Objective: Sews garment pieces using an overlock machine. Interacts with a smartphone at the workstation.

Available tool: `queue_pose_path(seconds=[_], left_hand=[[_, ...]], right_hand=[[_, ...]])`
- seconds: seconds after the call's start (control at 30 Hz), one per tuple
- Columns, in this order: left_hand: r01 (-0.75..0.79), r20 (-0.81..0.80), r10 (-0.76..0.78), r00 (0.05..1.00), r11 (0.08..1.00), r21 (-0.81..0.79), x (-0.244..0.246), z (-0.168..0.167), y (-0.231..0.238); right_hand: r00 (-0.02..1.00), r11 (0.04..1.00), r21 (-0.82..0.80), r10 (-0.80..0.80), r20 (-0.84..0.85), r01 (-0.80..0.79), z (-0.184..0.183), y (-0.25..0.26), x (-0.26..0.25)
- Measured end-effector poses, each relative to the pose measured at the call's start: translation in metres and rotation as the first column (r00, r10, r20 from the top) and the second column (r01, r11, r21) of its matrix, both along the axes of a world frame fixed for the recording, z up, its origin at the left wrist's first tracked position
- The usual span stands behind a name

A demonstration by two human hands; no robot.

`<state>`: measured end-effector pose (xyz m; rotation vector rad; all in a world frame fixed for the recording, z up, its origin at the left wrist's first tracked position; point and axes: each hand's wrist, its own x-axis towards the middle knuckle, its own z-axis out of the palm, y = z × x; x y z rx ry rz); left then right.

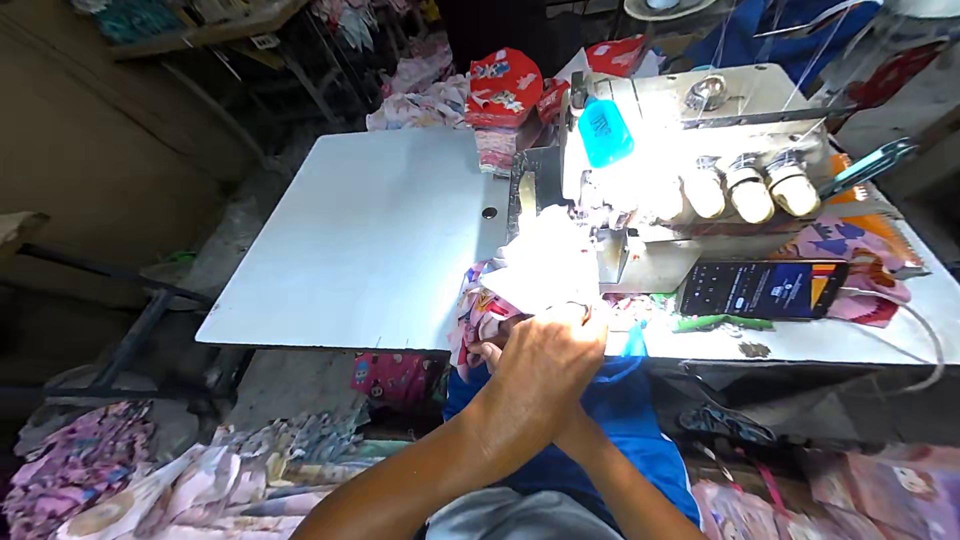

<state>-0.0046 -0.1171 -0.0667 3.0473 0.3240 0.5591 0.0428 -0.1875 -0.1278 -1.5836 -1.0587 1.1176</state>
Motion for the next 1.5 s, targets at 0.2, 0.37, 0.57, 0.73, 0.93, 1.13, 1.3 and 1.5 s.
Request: queue_pose_path(seconds=[0.2, 0.37, 0.57, 0.73, 0.93, 1.13, 1.3, 1.5], left_hand=[[-0.001, -0.013, 0.002, 1.000, 0.997, 0.074, 0.025, 0.007, 0.028], [0.029, 0.029, -0.031, 0.999, 0.999, 0.044, 0.038, 0.009, 0.044], [0.092, -0.093, -0.106, 0.990, 0.986, -0.138, 0.027, 0.046, 0.087], [0.107, -0.175, -0.131, 0.976, 0.984, -0.143, 0.021, 0.065, 0.113], [0.103, -0.170, -0.126, 0.977, 0.985, -0.135, 0.024, 0.065, 0.114], [0.122, -0.109, -0.143, 0.984, 0.976, -0.178, 0.019, 0.064, 0.124], [0.142, -0.112, -0.164, 0.980, 0.973, -0.185, 0.027, 0.069, 0.121], [0.148, -0.112, -0.141, 0.984, 0.987, 0.064, 0.023, 0.083, 0.068]], right_hand=[[0.995, 0.998, 0.046, -0.031, -0.095, 0.036, 0.015, 0.036, -0.004], [0.952, 0.875, 0.472, -0.228, 0.204, 0.108, -0.019, 0.030, -0.005], [0.894, 0.769, 0.574, -0.428, 0.133, 0.282, -0.033, 0.010, 0.042], [0.497, 0.624, 0.696, -0.756, 0.426, 0.355, -0.002, -0.001, 0.085], [0.387, 0.664, 0.716, -0.732, 0.561, 0.217, 0.016, 0.027, 0.095], [0.573, 0.561, 0.647, -0.788, 0.226, 0.516, -0.008, 0.009, 0.098], [0.715, 0.597, 0.597, -0.697, 0.053, 0.537, -0.021, -0.005, 0.062], [0.850, 0.676, 0.675, -0.508, 0.137, 0.295, -0.016, 0.030, 0.025]])
